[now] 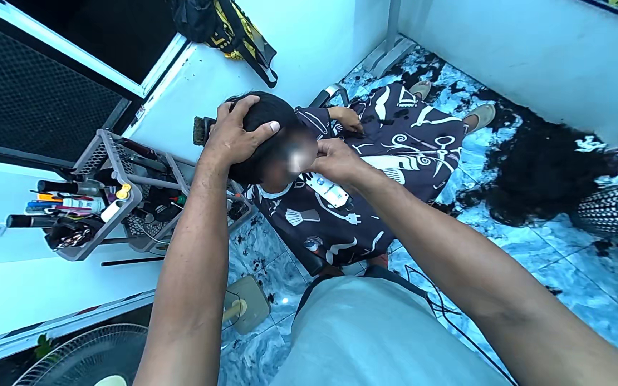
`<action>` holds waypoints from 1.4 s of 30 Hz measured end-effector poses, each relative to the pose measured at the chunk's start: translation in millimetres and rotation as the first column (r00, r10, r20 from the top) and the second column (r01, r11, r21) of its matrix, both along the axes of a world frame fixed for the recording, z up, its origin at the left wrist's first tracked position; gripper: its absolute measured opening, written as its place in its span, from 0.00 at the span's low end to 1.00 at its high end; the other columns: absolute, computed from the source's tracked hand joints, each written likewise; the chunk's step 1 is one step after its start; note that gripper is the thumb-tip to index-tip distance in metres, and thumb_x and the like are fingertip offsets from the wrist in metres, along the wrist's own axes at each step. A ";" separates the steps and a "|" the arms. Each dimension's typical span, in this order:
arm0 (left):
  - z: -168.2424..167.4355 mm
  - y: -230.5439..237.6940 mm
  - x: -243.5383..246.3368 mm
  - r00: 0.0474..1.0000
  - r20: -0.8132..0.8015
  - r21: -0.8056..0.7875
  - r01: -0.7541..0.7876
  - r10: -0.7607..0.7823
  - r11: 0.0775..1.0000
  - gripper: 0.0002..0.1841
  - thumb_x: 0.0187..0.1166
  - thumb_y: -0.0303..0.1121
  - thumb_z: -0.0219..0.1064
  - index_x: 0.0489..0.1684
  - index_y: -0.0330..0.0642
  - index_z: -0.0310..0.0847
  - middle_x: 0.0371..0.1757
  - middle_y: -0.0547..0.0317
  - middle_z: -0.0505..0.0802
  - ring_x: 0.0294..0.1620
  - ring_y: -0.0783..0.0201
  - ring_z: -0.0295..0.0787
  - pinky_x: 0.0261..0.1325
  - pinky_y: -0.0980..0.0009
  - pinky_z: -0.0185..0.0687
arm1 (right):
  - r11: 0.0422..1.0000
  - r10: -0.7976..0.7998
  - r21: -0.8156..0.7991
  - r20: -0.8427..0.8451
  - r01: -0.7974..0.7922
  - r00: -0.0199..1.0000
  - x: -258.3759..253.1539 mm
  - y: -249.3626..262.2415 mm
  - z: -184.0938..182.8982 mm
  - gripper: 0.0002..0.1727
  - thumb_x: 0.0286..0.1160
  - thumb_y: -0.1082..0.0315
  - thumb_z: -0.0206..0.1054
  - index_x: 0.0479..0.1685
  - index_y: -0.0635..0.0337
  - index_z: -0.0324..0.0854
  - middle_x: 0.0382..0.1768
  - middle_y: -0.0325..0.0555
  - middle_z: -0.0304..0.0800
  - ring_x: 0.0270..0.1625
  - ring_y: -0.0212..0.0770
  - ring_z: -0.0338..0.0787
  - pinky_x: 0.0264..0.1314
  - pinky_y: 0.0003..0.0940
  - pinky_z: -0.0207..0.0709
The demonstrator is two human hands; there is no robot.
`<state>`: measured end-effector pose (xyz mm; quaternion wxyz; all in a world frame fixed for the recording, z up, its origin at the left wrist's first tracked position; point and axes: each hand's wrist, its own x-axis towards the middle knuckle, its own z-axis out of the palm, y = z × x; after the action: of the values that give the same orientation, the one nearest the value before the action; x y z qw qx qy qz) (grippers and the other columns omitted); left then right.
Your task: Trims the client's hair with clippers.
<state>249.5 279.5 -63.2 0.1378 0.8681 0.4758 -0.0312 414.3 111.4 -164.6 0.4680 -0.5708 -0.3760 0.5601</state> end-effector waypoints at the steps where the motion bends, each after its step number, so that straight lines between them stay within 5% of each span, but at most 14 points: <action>1: -0.3 0.4 -0.3 1.000 -0.002 0.001 0.000 0.000 1.000 0.46 0.63 0.79 0.64 0.87 0.77 0.65 0.89 0.48 0.67 0.84 0.43 0.67 0.76 0.30 0.63 | 1.000 -0.002 0.010 -0.008 0.002 1.000 -0.8 -0.6 0.7 0.18 0.70 0.60 0.78 0.51 0.64 0.86 0.37 0.53 0.92 0.35 0.46 0.93 0.41 0.47 0.91; 4: 0.1 1.5 -0.5 1.000 -0.010 0.001 -0.004 0.004 1.000 0.46 0.63 0.80 0.63 0.87 0.78 0.65 0.89 0.48 0.66 0.84 0.44 0.68 0.76 0.30 0.64 | 1.000 0.007 -0.020 0.146 -0.004 0.989 -1.8 1.6 -0.6 0.17 0.66 0.57 0.80 0.43 0.62 0.87 0.33 0.50 0.89 0.34 0.45 0.88 0.41 0.49 0.83; 7: -0.7 3.3 -0.4 1.000 -0.006 -0.006 -0.011 0.011 1.000 0.46 0.63 0.79 0.64 0.87 0.78 0.65 0.89 0.48 0.66 0.84 0.42 0.68 0.75 0.30 0.65 | 0.999 -0.026 0.034 0.018 0.025 0.999 -1.2 0.9 1.4 0.17 0.69 0.60 0.79 0.48 0.63 0.86 0.35 0.51 0.91 0.35 0.44 0.93 0.41 0.46 0.91; 11: 0.5 3.8 -1.0 1.000 -0.006 -0.017 -0.019 0.019 1.000 0.46 0.63 0.80 0.64 0.87 0.79 0.64 0.89 0.47 0.66 0.83 0.42 0.69 0.74 0.31 0.67 | 1.000 0.011 -0.002 0.189 -0.011 0.982 -1.7 5.7 -0.5 0.18 0.65 0.56 0.80 0.42 0.61 0.87 0.33 0.49 0.89 0.36 0.45 0.88 0.42 0.51 0.83; 15: -0.2 4.8 -0.6 1.000 0.007 -0.022 -0.020 0.020 1.000 0.45 0.63 0.78 0.65 0.87 0.78 0.65 0.89 0.47 0.66 0.83 0.41 0.68 0.75 0.30 0.66 | 0.998 0.000 0.062 0.063 -0.004 0.998 -2.1 4.8 2.0 0.18 0.68 0.60 0.80 0.49 0.63 0.87 0.35 0.49 0.91 0.36 0.42 0.91 0.43 0.44 0.88; 18: 0.4 5.5 -0.4 1.000 0.004 -0.025 -0.013 0.014 1.000 0.45 0.64 0.78 0.65 0.87 0.78 0.65 0.89 0.47 0.67 0.85 0.42 0.67 0.76 0.29 0.64 | 1.000 0.003 0.018 0.170 -0.006 0.986 -2.0 6.1 0.4 0.17 0.64 0.58 0.81 0.41 0.62 0.87 0.32 0.50 0.89 0.35 0.45 0.88 0.42 0.50 0.83; 21: -1.0 6.5 -0.2 1.000 0.006 -0.024 -0.012 0.012 1.000 0.45 0.63 0.79 0.65 0.86 0.78 0.65 0.89 0.48 0.67 0.84 0.42 0.68 0.76 0.29 0.65 | 0.999 -0.023 0.038 0.003 0.023 1.000 -1.1 3.4 3.5 0.17 0.69 0.61 0.79 0.49 0.65 0.86 0.35 0.53 0.91 0.34 0.45 0.93 0.41 0.47 0.91; 25: 0.0 6.1 0.4 1.000 0.001 -0.029 -0.018 0.018 0.999 0.45 0.64 0.78 0.64 0.86 0.79 0.65 0.89 0.49 0.67 0.84 0.43 0.68 0.75 0.30 0.66 | 1.000 -0.024 -0.005 0.128 0.025 0.992 -2.1 6.5 0.7 0.17 0.64 0.58 0.81 0.42 0.62 0.87 0.33 0.50 0.89 0.35 0.45 0.89 0.41 0.50 0.84; 28: -0.8 7.0 0.3 1.000 0.007 -0.033 -0.020 0.020 0.999 0.45 0.63 0.78 0.65 0.86 0.79 0.65 0.89 0.48 0.66 0.84 0.43 0.68 0.75 0.30 0.66 | 0.999 -0.033 0.032 -0.025 0.034 0.999 -1.2 4.8 4.3 0.17 0.68 0.61 0.79 0.49 0.64 0.86 0.37 0.53 0.92 0.35 0.46 0.94 0.41 0.47 0.92; 32: 1.2 5.6 0.2 1.000 0.002 -0.038 -0.022 0.022 0.999 0.45 0.63 0.78 0.65 0.86 0.78 0.65 0.89 0.49 0.66 0.84 0.44 0.68 0.76 0.31 0.66 | 1.000 0.005 0.007 0.190 -0.007 0.982 -0.4 6.8 0.0 0.17 0.64 0.56 0.81 0.38 0.61 0.87 0.30 0.48 0.88 0.33 0.44 0.87 0.39 0.49 0.82; 35: 0.0 6.5 -0.6 1.000 0.008 -0.035 -0.019 0.019 0.999 0.45 0.63 0.78 0.65 0.87 0.78 0.65 0.89 0.48 0.66 0.84 0.43 0.68 0.75 0.31 0.66 | 0.999 -0.022 0.042 0.030 0.021 0.999 -0.7 4.9 3.8 0.17 0.67 0.60 0.80 0.48 0.63 0.87 0.36 0.51 0.92 0.36 0.44 0.92 0.42 0.46 0.90; 39: 1.7 5.8 -2.3 1.000 0.009 -0.037 -0.028 0.029 0.999 0.45 0.63 0.79 0.65 0.86 0.79 0.65 0.89 0.49 0.66 0.84 0.43 0.68 0.75 0.30 0.66 | 1.000 -0.006 0.008 0.184 0.004 0.983 -1.9 7.3 1.7 0.17 0.63 0.57 0.80 0.40 0.61 0.87 0.32 0.49 0.89 0.35 0.45 0.88 0.40 0.50 0.82; 42: 2.3 4.9 -3.5 0.999 0.022 -0.039 -0.038 0.038 0.999 0.45 0.63 0.78 0.65 0.86 0.78 0.65 0.89 0.47 0.66 0.84 0.43 0.68 0.75 0.31 0.67 | 0.999 -0.019 0.048 0.047 0.017 0.999 -1.6 5.2 6.0 0.17 0.68 0.60 0.80 0.47 0.62 0.87 0.35 0.49 0.91 0.36 0.43 0.91 0.42 0.45 0.89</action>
<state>246.1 284.4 -60.9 0.1606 0.8564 0.4899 -0.0278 412.7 116.6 -158.7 0.4774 -0.5761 -0.3952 0.5329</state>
